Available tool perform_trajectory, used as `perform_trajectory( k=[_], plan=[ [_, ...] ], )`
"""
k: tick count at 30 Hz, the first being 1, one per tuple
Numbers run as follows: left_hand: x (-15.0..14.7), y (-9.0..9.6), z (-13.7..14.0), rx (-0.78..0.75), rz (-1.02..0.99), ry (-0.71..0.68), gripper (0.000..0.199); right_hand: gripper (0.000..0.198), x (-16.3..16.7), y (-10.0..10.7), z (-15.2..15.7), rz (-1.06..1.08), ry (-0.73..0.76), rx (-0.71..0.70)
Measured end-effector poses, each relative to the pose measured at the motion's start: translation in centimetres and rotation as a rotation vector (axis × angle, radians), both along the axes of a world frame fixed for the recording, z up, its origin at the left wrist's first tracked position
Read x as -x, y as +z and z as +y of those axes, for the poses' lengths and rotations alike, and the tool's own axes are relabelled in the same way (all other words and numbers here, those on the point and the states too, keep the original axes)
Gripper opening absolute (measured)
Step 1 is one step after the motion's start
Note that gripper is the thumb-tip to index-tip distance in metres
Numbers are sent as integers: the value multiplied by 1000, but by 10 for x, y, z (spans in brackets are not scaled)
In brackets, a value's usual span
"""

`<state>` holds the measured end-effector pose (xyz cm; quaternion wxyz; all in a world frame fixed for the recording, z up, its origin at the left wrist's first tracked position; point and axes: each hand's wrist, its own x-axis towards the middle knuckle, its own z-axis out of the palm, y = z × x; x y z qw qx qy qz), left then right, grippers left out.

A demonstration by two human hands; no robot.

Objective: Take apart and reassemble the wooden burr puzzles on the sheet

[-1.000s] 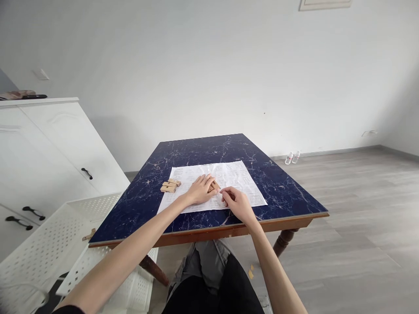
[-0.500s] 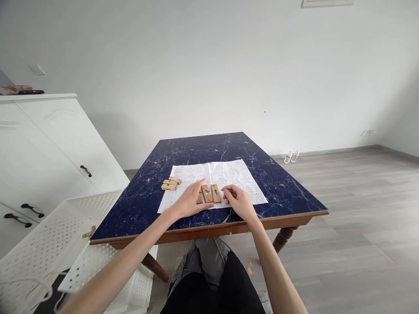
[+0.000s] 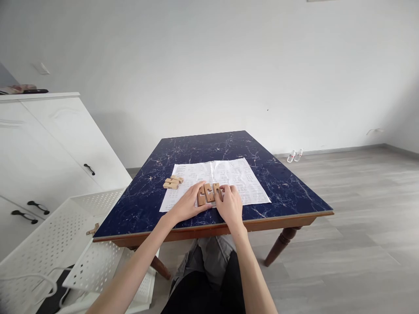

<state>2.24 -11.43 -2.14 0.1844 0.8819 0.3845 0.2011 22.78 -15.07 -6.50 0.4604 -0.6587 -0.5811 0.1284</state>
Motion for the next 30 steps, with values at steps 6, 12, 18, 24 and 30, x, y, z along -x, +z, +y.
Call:
perform_trajectory(
  k=[6,12,18,24,30],
  plan=[
    [9,-1,-7,-20,7,50,85,31,8,-5,-1,-193,-85,-7],
    [16,-1,-15,-94,21,45,69,31,9,-5,-2,-309,-106,9],
    [23,-3,-23,-232,32,125,58,23,12,-6,-1,-375,-117,28],
    [22,-8,-21,-368,28,368,29,15,14,-3,-3,-383,-115,23],
    [19,-9,-21,-333,49,418,15,10,16,0,-6,-264,-95,-22]
  ],
)
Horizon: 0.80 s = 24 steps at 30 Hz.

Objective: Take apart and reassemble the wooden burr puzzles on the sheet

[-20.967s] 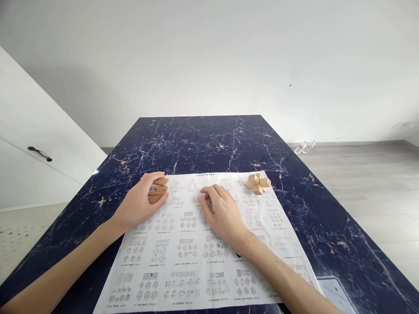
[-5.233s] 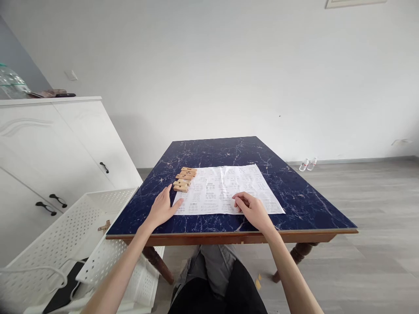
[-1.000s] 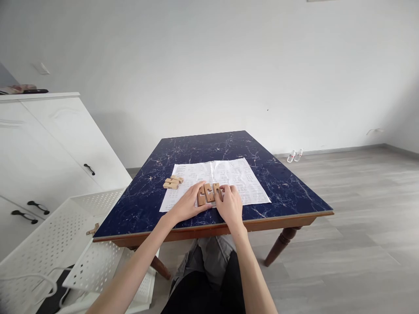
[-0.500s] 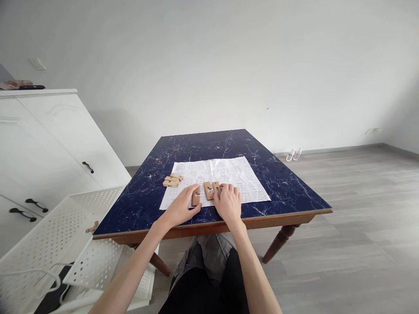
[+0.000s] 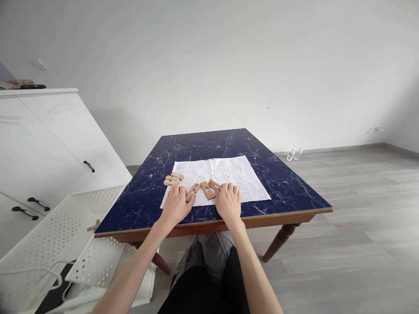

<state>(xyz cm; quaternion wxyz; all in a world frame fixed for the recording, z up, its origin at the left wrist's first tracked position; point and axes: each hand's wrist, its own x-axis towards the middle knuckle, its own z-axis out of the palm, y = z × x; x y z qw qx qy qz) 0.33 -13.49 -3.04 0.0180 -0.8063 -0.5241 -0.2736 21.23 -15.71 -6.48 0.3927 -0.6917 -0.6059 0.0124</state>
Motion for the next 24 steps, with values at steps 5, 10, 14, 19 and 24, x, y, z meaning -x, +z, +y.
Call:
perform_trajectory(
  k=[5,10,14,19,24],
  plan=[
    [-1,8,-2,101,-97,-46,20,18,-5,10,-10,260,30,-84],
    [-1,22,-13,293,-325,-116,34,29,-5,29,-20,523,106,-174],
    [-8,37,-36,459,-557,-200,46,36,13,37,-31,665,221,-205],
    [-17,50,-66,633,-739,-299,48,39,35,33,-53,777,335,-169],
    [-25,50,-79,688,-871,-304,43,39,36,36,-64,864,450,-139]
  ],
)
